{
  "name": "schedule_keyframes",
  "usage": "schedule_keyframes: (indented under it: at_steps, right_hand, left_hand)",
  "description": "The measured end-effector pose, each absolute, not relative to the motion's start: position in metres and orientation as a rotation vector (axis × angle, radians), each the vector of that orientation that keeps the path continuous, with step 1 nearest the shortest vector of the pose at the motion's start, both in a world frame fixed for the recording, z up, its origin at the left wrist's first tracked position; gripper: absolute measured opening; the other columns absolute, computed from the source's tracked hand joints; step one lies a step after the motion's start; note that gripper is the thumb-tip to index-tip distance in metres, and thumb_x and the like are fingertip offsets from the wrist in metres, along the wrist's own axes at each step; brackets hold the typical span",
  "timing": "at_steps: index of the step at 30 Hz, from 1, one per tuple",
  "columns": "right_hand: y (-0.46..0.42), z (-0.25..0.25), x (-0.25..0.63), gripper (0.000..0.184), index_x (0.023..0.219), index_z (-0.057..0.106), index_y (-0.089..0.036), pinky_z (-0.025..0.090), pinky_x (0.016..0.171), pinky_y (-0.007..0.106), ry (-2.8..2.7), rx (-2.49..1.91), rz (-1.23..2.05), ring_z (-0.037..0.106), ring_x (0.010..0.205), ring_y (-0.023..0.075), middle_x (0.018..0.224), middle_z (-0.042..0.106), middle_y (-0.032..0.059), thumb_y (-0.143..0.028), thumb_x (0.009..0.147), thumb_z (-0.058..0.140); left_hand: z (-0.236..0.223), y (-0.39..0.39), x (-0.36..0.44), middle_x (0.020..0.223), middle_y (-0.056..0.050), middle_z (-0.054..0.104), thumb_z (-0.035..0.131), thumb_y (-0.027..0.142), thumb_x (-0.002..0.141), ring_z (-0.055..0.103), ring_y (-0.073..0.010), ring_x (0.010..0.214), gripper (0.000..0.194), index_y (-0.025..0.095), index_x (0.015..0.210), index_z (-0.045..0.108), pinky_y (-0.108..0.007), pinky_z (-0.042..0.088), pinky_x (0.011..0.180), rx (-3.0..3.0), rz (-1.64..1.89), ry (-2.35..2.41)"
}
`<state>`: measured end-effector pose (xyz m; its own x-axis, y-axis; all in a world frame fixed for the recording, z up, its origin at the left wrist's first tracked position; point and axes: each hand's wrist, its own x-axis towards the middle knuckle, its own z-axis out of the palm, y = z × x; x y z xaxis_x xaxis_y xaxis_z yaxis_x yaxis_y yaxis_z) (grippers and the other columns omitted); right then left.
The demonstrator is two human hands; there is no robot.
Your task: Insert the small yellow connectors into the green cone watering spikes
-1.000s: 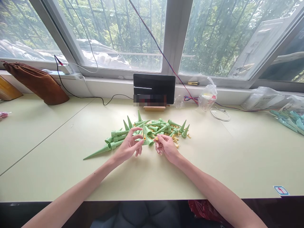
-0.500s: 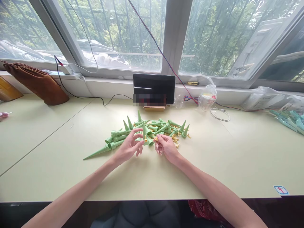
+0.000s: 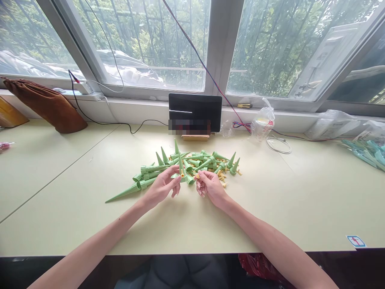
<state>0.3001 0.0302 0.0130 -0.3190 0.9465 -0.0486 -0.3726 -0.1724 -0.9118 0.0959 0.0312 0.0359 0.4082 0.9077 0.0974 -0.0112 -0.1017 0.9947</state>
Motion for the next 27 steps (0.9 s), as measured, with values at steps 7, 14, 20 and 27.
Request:
schedule_keyframes:
  at_steps: [7, 14, 20, 27]
  right_hand:
    - [0.0297, 0.0127, 0.3006, 0.037, 0.077, 0.062, -0.016, 0.032, 0.033, 0.019, -1.078, -0.810, 1.670, 0.045, 0.040, 0.0071, 0.057, 0.052, -0.0043, -0.052, 0.086, 0.069]
    - [0.0288, 0.0129, 0.3010, 0.038, 0.076, 0.060, -0.017, 0.033, 0.034, 0.020, -1.106, -0.814, 1.657, 0.046, 0.040, 0.0073, 0.058, 0.052, -0.0041, -0.053, 0.085, 0.070]
    - [0.0279, 0.0129, 0.3014, 0.035, 0.078, 0.061, -0.017, 0.034, 0.035, 0.020, -1.126, -0.820, 1.636, 0.046, 0.042, 0.0070, 0.060, 0.053, -0.0040, -0.050, 0.085, 0.070]
    - [0.0266, 0.0151, 0.3008, 0.032, 0.080, 0.062, -0.018, 0.036, 0.037, 0.020, -1.170, -0.825, 1.546, 0.046, 0.044, 0.0070, 0.064, 0.053, -0.0034, -0.048, 0.087, 0.069]
  left_hand:
    - [0.0417, 0.0289, 0.0968, 0.105, -0.008, 0.063, 0.060, 0.051, 0.090, 0.055, -0.0064, 0.049, 0.045, 0.017, 0.119, 0.057, -0.022, 0.043, 0.043, 1.461, 0.944, 0.884]
    - [0.0416, 0.0282, 0.0944, 0.055, 0.007, 0.051, 0.059, 0.051, 0.092, 0.049, -0.0102, 0.045, 0.042, 0.017, 0.116, 0.057, -0.024, 0.039, 0.050, 1.488, 0.919, 0.948]
    - [0.0397, 0.0289, 0.0942, 0.053, 0.007, 0.054, 0.059, 0.051, 0.091, 0.048, -0.0099, 0.044, 0.035, 0.019, 0.103, 0.053, -0.024, 0.036, 0.050, 1.492, 0.932, 0.983]
    - [0.0385, 0.0292, 0.0945, 0.057, 0.006, 0.057, 0.061, 0.050, 0.091, 0.049, -0.0091, 0.043, 0.035, 0.019, 0.102, 0.049, -0.023, 0.038, 0.047, 1.477, 0.926, 1.011]
